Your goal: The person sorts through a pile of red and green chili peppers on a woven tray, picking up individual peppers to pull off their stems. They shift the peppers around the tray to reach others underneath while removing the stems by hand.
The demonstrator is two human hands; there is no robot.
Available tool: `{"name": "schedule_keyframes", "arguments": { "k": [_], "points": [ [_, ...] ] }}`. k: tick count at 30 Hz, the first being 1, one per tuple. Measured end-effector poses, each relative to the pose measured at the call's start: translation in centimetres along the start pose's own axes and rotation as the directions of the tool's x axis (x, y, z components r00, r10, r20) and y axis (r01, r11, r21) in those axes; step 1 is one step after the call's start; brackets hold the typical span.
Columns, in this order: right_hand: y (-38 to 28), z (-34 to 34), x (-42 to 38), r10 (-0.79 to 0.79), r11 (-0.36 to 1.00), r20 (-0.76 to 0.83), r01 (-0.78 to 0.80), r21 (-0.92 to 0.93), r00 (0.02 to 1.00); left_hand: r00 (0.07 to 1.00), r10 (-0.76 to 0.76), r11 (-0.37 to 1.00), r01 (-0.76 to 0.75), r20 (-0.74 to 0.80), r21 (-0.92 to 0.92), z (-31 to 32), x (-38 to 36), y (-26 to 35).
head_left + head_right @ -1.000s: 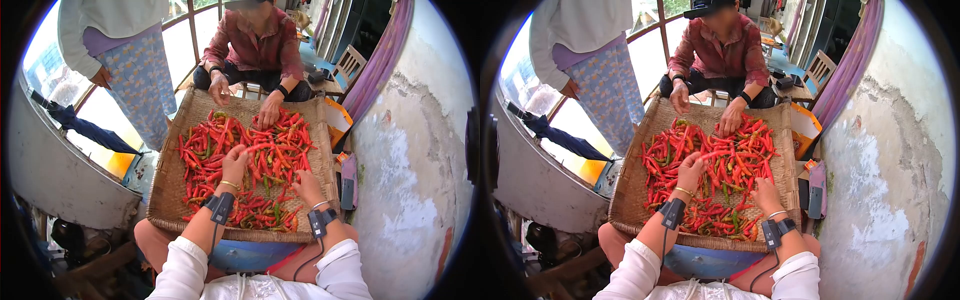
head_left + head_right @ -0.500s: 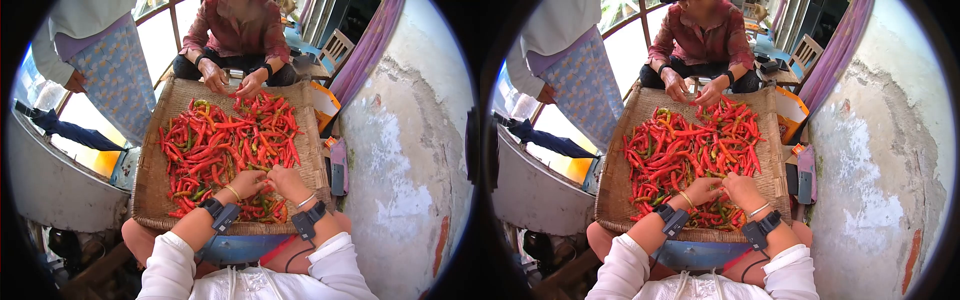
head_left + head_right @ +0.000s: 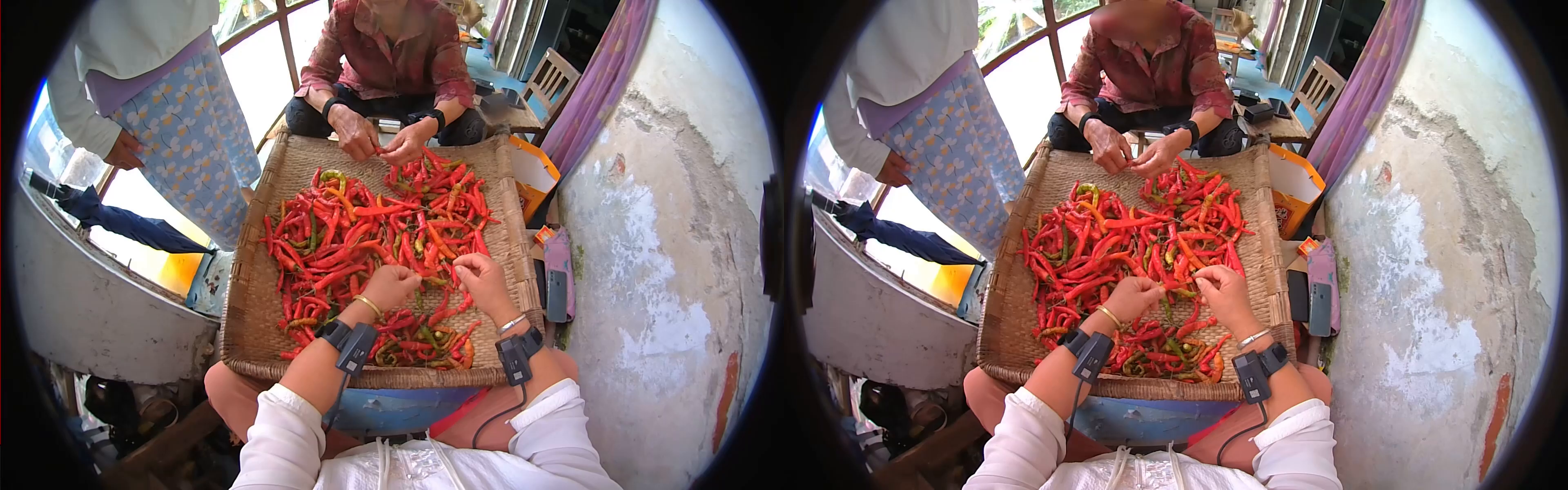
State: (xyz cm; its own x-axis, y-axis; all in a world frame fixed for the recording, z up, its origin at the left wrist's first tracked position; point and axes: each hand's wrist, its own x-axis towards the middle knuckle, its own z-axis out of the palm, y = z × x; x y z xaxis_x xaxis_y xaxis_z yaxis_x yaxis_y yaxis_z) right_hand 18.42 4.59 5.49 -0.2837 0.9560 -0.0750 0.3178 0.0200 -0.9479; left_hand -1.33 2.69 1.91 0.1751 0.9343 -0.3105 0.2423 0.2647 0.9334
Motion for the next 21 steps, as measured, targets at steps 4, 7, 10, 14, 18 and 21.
{"name": "schedule_keyframes", "arguments": {
  "k": [4, 7, 10, 14, 18, 21],
  "points": [
    [1.3, 0.4, 0.5, -0.194, 0.914, 0.020, 0.188, -0.358, 0.981, 0.976, 0.047, 0.862, -0.146, -0.211, -0.486, -1.1, 0.8, 0.2],
    [3.6, 1.4, 0.5, -0.256, 0.704, 0.219, 0.337, -0.625, 0.941, 0.904, 0.112, 0.682, -0.372, -0.413, -0.630, -0.8, 0.7, 0.5],
    [5.6, 2.1, 0.4, -0.221, 0.621, 0.319, 0.386, -0.682, 0.921, 0.941, 0.095, 0.856, -0.244, -0.324, -0.456, -0.8, 1.4, -1.0],
    [6.1, 2.1, 0.4, -0.175, 0.514, 0.332, 0.374, -0.772, 0.927, 0.973, 0.202, 0.911, -0.146, -0.108, 0.386, 0.4, 1.1, -2.7],
    [5.7, 1.7, 0.0, -0.168, 0.433, 0.335, 0.375, -0.820, 0.927, 0.959, 0.281, 0.674, -0.176, -0.029, 0.718, 1.2, 0.2, -2.6],
    [5.0, 1.3, 0.3, -0.140, 0.425, 0.254, 0.290, -0.857, 0.957, 0.961, 0.276, 0.610, -0.197, 0.027, 0.768, 0.9, 0.7, -3.1]
  ]
}}
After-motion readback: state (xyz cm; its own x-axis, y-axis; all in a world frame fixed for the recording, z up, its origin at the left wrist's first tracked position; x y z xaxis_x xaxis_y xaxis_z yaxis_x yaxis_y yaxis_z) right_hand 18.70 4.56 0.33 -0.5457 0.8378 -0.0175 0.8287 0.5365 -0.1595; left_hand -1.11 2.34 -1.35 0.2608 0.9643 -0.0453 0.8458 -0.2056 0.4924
